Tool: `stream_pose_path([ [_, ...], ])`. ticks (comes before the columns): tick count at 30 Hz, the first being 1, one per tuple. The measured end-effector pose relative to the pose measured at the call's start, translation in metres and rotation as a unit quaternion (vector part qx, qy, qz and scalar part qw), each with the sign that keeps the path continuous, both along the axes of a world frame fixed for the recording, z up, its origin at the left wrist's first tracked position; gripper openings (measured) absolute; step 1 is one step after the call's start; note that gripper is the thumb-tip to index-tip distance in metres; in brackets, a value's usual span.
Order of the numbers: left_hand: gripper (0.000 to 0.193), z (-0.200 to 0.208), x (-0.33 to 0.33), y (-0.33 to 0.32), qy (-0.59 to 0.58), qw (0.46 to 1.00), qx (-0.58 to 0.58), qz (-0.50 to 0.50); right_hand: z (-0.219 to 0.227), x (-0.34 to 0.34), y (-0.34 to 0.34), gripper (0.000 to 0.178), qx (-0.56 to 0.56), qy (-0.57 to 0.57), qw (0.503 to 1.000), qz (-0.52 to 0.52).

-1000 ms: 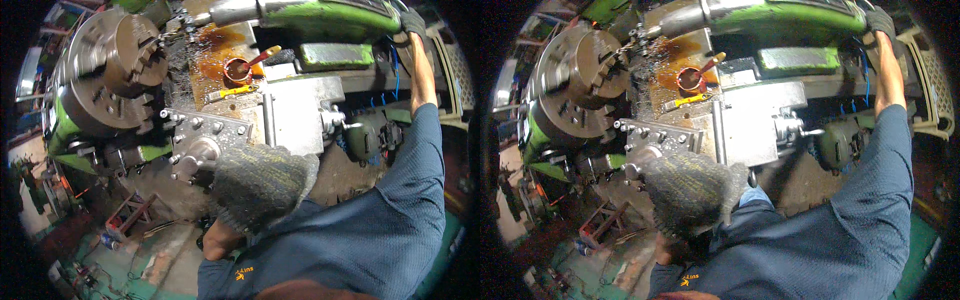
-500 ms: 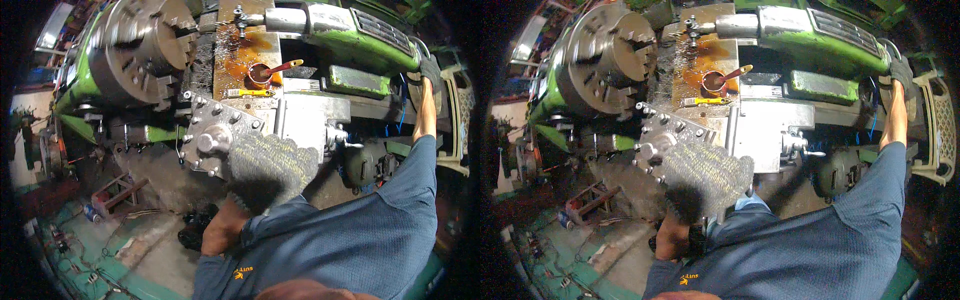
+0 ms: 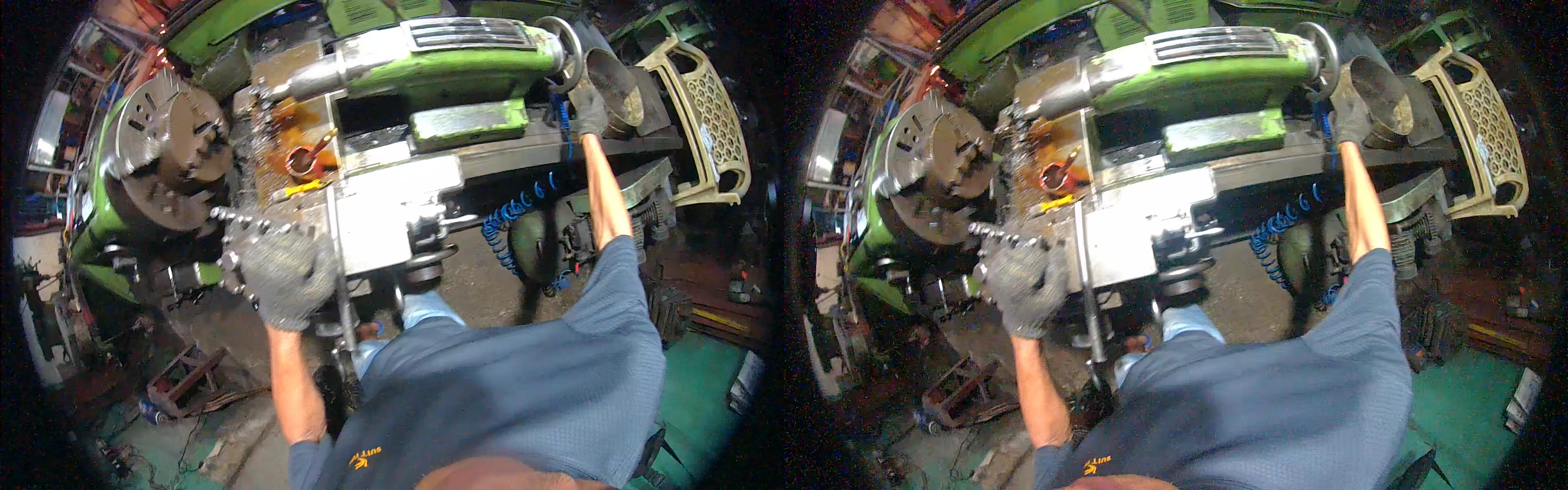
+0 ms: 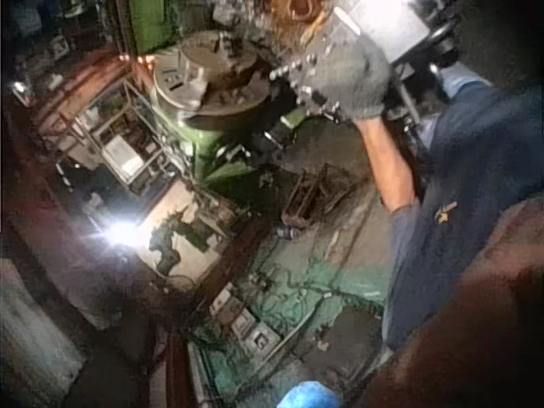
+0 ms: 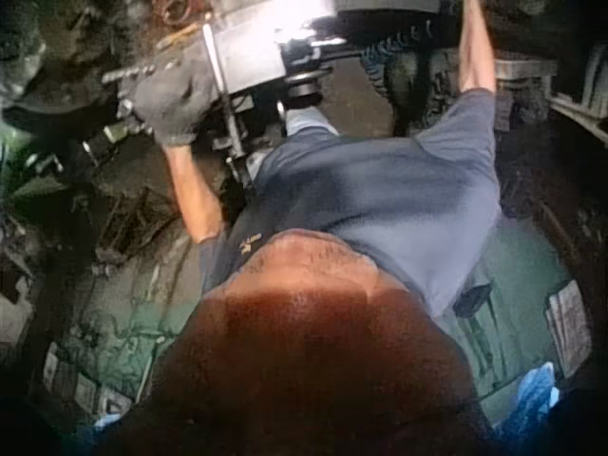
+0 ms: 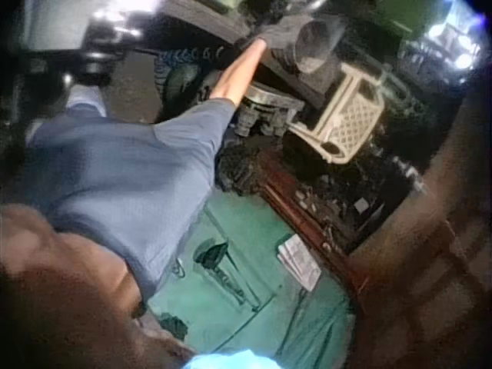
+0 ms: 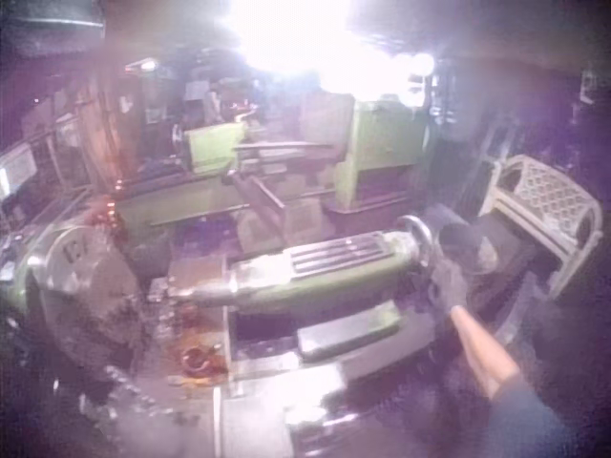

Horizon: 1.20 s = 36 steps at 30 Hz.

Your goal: The person operates a green industrial lathe, using a brush to apply lubricant to the rotating workpiece and adjusting the machine's controls. They manipulate the tool post and levers to position the cutting tool against the metal part, generating metal shavings during the machining process.

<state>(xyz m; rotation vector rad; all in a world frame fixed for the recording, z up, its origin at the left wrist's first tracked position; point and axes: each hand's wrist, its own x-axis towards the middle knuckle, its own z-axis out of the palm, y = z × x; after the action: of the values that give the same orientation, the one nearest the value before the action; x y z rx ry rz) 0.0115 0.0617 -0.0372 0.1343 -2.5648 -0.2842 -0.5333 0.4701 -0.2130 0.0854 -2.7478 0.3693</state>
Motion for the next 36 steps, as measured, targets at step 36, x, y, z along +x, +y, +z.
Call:
stream_pose_path([
  [36,0.029,-0.031,0.007,-0.007,0.069,0.992,-0.053,0.092,0.108,0.242,-0.119,0.060,-0.633,-0.384,0.516,0.430],
])
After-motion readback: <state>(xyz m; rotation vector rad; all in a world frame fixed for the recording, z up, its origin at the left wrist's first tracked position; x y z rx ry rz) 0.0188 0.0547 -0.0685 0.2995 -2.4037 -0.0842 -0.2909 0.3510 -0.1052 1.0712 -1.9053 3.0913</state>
